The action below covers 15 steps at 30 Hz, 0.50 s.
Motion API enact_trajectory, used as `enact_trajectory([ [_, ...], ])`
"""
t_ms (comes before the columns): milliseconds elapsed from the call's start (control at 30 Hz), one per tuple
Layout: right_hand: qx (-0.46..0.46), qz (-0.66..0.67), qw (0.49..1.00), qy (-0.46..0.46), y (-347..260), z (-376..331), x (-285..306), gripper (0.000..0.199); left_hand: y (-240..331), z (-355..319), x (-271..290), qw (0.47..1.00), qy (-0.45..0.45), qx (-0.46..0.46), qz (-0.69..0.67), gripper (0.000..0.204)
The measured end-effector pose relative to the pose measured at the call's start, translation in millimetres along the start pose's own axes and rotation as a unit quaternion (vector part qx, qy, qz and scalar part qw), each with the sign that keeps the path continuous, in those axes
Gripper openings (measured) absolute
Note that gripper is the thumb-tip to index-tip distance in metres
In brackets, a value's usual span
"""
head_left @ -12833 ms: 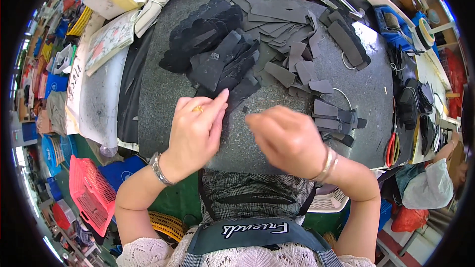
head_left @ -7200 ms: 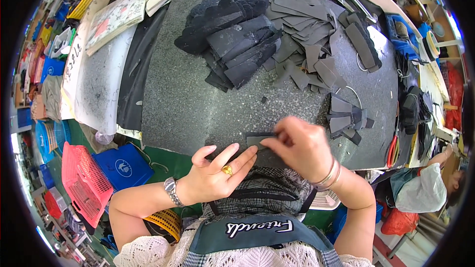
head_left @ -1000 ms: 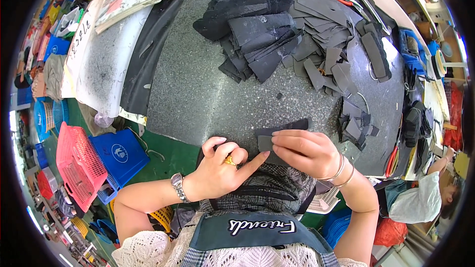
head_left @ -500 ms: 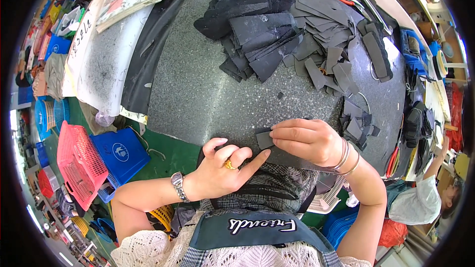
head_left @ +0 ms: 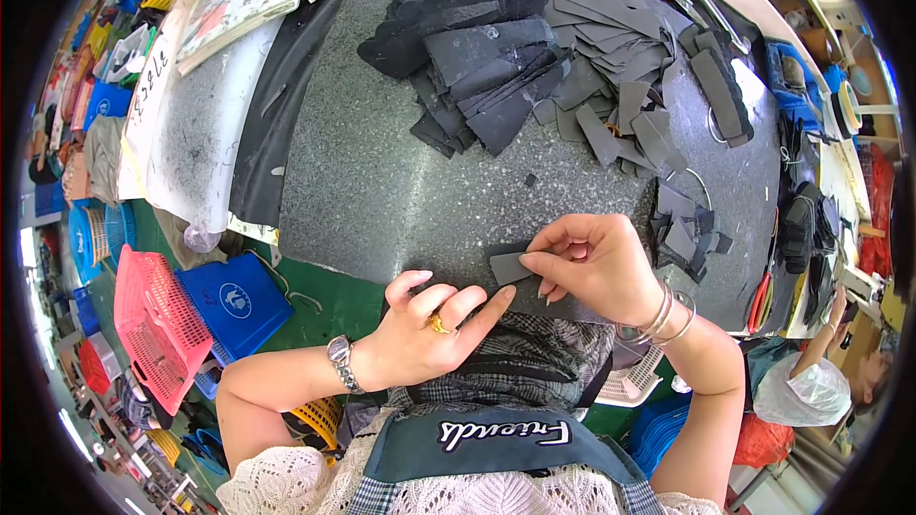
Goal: The recorder picks up material pieces from a basket, organizes them at a workbench, and prepares them for further assembly by applying small strips or checking components.
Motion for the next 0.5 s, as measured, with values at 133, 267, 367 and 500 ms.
enact_trajectory([
  [133,0.026,-0.076,0.996,0.026,-4.9,-0.2,1.5,0.015,-2.4,12.6,6.0,0.998,-0.055,-0.021,-0.002,0.033],
  [267,0.319,-0.442,0.822,0.165,-36.5,-9.3,29.0,0.029,-0.5,13.4,7.7,0.998,-0.057,-0.002,0.002,0.033],
  [367,0.336,-0.469,0.81,0.109,-35.7,-16.6,7.4,0.032,-3.8,25.4,10.4,0.997,-0.048,-0.002,-0.052,0.032],
  [500,0.327,-0.404,0.849,0.095,-27.5,-29.0,26.5,0.022,-45.0,81.8,21.2,0.991,0.068,0.026,-0.109,0.043],
])
Point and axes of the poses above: each hand's wrist, its own z-axis towards the middle knuckle, its own x-axis out of the back of the hand, y = z × x, the point moved 4 cm from there along z, towards the middle knuckle, and after that the axes turned 4 degrees about x, right-handed, at the moved point
